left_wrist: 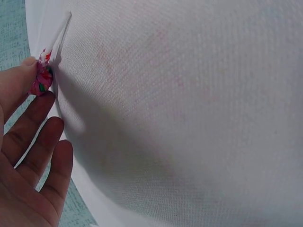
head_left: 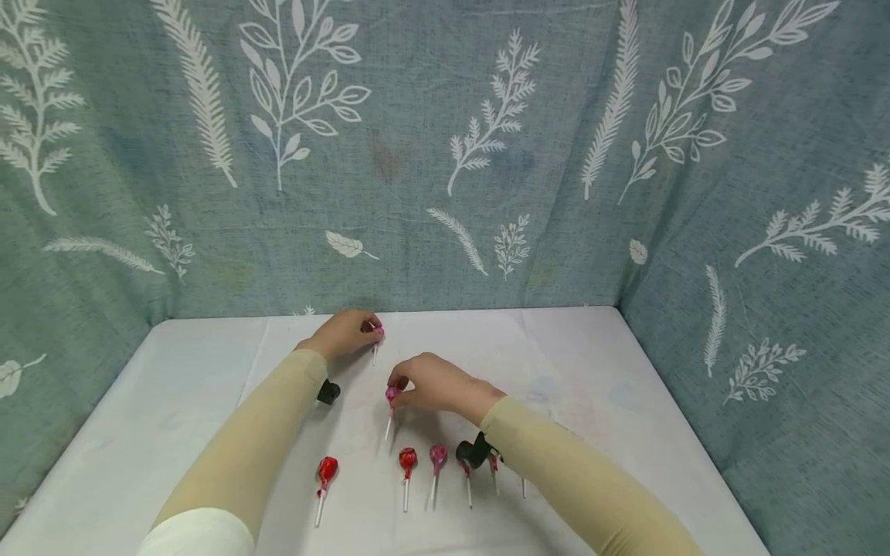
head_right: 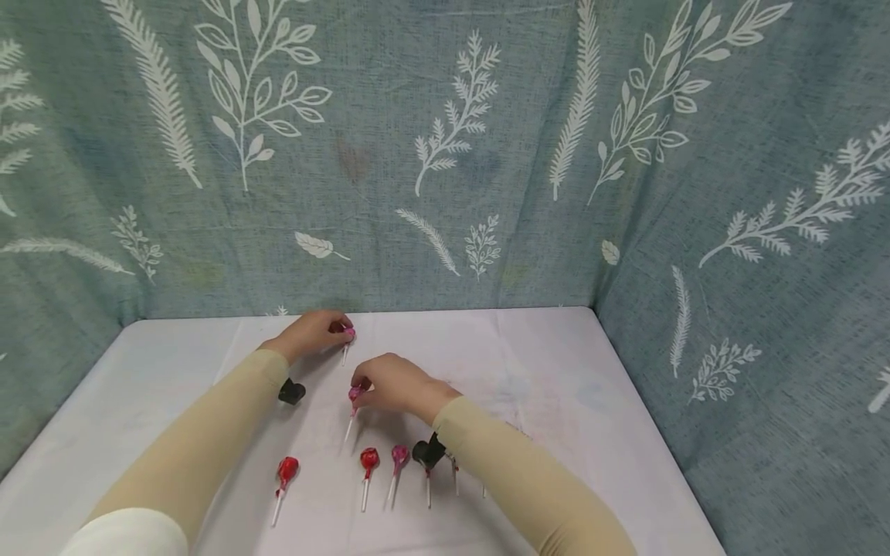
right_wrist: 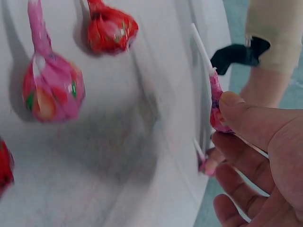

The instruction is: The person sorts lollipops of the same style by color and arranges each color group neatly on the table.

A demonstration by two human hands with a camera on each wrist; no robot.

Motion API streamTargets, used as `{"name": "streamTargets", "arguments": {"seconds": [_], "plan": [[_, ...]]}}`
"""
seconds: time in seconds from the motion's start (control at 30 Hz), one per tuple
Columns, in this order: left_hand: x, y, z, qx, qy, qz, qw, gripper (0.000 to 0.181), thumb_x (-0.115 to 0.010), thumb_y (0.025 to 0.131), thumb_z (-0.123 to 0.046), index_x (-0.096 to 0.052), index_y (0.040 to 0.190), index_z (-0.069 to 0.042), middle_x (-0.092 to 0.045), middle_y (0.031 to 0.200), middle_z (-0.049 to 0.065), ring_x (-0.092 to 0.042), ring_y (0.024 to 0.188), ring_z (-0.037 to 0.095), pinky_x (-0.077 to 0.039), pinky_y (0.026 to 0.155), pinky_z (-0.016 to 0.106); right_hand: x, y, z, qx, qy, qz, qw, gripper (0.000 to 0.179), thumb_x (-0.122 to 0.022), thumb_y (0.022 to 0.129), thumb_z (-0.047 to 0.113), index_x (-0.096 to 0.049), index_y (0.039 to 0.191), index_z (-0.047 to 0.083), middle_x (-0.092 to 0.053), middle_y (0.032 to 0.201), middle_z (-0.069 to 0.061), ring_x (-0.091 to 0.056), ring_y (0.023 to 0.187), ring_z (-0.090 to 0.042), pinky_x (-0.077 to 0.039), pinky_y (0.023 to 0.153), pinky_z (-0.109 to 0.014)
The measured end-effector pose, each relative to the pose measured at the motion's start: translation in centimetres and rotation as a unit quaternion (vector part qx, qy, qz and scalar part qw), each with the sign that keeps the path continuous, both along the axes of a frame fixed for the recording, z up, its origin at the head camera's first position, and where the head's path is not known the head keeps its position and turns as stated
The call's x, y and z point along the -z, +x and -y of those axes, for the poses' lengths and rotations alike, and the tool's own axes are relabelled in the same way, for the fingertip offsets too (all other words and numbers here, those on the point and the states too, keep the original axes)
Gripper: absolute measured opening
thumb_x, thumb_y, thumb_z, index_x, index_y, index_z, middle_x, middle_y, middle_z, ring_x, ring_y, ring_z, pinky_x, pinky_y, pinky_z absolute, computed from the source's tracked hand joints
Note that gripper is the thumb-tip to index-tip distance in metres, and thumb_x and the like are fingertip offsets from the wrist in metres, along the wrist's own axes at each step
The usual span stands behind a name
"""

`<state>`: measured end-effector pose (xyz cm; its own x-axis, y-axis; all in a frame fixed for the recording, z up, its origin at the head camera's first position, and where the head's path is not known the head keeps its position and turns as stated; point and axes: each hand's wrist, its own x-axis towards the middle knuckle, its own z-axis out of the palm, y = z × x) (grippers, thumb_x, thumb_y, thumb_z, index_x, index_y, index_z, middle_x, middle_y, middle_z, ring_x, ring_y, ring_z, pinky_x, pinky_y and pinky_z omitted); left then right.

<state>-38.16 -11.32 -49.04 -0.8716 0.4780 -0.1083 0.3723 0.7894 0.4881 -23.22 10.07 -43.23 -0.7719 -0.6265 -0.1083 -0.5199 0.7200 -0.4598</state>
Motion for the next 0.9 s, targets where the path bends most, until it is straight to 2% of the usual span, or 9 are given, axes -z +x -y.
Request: {"name": "streamTargets", "arguments": {"seconds": [0.4,0.7,0.9], "plan": [[0.2,-0.1,-0.1,0.001,0.002,-0.007,1.0,0.026,-0.069,0.095,-0.03,-0.069,0.112,-0.01,-0.068,0.099,0.004,-0.062,0.091,0.021,-0.049,0.084,0.044,0.4,-2.3,-2.2,0.051,0.005,-0.001,0.9987,0.021,-0.075,0.091,0.025,-0.072,0.11,0.017,-0.069,0.102,0.009,-0.062,0.101,-0.007,-0.048,0.091,-0.026],[0.2,0.1,0.0,0.0,0.006,-0.014,0.9999,0.025,-0.07,0.094,-0.028,-0.07,0.111,-0.01,-0.068,0.1,0.005,-0.063,0.094,0.023,-0.049,0.087,0.045,1.6,-4.3,-3.9,0.086,0.003,-0.007,0.9962,0.019,-0.074,0.091,0.022,-0.073,0.108,0.015,-0.069,0.1,0.006,-0.063,0.101,-0.012,-0.049,0.089,-0.03],[0.2,0.1,-0.1,-0.004,0.004,-0.011,0.9999,0.024,-0.07,0.094,-0.029,-0.07,0.111,-0.012,-0.068,0.1,0.003,-0.062,0.095,0.021,-0.048,0.088,0.043,1.6,-5.3,-4.7,0.102,0.009,-0.014,0.9947,0.021,-0.075,0.091,0.019,-0.072,0.11,0.011,-0.07,0.102,0.001,-0.063,0.1,-0.015,-0.049,0.089,-0.033]]}}
